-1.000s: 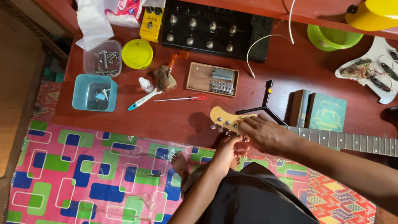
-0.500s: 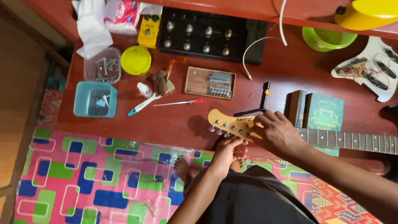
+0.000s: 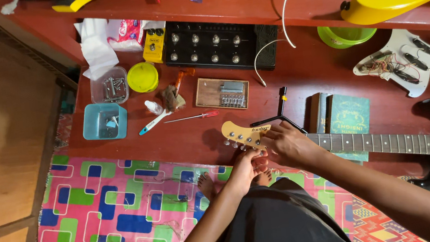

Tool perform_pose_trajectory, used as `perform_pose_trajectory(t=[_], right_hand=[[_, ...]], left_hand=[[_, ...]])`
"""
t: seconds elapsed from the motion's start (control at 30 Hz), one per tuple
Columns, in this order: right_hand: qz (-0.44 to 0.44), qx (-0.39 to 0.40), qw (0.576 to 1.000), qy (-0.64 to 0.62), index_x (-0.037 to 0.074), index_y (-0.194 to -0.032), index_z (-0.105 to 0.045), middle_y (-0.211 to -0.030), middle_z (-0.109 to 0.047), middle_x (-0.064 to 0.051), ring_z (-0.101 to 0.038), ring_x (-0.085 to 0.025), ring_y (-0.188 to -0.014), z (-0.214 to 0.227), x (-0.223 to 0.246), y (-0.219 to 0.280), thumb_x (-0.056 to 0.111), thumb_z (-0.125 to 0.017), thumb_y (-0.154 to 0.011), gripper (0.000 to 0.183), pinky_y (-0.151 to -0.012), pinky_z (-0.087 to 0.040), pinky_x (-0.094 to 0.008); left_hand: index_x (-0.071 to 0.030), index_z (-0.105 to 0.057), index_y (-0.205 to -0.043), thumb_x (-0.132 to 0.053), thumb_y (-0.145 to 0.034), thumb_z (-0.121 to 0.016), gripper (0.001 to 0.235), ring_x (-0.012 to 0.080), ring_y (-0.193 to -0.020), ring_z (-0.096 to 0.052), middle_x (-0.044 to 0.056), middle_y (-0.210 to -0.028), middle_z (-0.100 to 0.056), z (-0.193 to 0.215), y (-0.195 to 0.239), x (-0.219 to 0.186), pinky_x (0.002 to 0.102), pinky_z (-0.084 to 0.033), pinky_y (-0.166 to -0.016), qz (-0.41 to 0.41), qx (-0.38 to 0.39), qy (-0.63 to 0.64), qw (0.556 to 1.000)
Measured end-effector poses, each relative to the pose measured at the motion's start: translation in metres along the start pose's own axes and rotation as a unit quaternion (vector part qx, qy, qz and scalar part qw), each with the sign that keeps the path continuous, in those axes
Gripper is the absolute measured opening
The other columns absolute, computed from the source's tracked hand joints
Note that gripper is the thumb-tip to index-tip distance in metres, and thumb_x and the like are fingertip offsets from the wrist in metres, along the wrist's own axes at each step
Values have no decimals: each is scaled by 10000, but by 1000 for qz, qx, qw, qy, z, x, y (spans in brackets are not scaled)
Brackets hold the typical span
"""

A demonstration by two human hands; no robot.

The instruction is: The person works on the headstock of a sunburst electric guitar, using a screwdriver and an Allen wrench to adjust the tuning pegs. They repeatedly remove and reinsert small metal components from a blue container while tightening screws on the headstock.

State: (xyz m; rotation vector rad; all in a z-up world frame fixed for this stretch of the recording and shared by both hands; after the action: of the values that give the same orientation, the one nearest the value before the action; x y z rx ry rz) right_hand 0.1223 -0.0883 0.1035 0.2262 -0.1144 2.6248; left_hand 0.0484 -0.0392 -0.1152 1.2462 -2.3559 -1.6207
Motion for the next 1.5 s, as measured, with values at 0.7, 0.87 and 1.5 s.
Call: perform_pose_trajectory(t=[0.7, 0.87, 1.5], right_hand=[[-250, 46, 951, -178, 216, -1138, -698, -821, -743, -95, -746, -358, -744, 1, -25, 30, 323, -688, -846, 311, -683, -594, -505], [-164, 24, 983, -79, 190, -1110, -681, -784, -721, -60, -743, -316, -687, -7, -14, 33, 300, -649, -916, 225, -603, -591, -464], [-467, -118, 807, -341, 253, -863, -843, -406, -443, 9, -454, -126, -423, -45, -35, 76, 363, -828, -855, 111, -487, -392, -270]], left_hand=[[-66, -690, -960, -247, -903, -793, 216, 155, -757, -763, 101, -972, -791, 7, -17, 13, 264, -612, -674, -67, -4, -48, 997], [-23, -682, -984, -235, -901, -804, 259, 158, -733, -757, 120, -954, -785, 7, -22, 16, 266, -621, -642, -87, -25, -62, 994], [9, -679, -1222, -203, -937, -686, 355, 183, -729, -780, 130, -915, -755, 9, 36, -1, 228, -616, -549, -24, -39, -172, 984]])
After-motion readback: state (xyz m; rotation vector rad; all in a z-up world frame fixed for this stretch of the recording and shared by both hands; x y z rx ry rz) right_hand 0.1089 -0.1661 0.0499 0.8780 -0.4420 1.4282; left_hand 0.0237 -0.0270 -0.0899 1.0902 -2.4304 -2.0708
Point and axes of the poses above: each hand's wrist, its own y-axis away from the middle knuckle, its own z-axis out of the back of the hand, x = y × z, the point moved 9 cm from there along -y, towards the middle knuckle
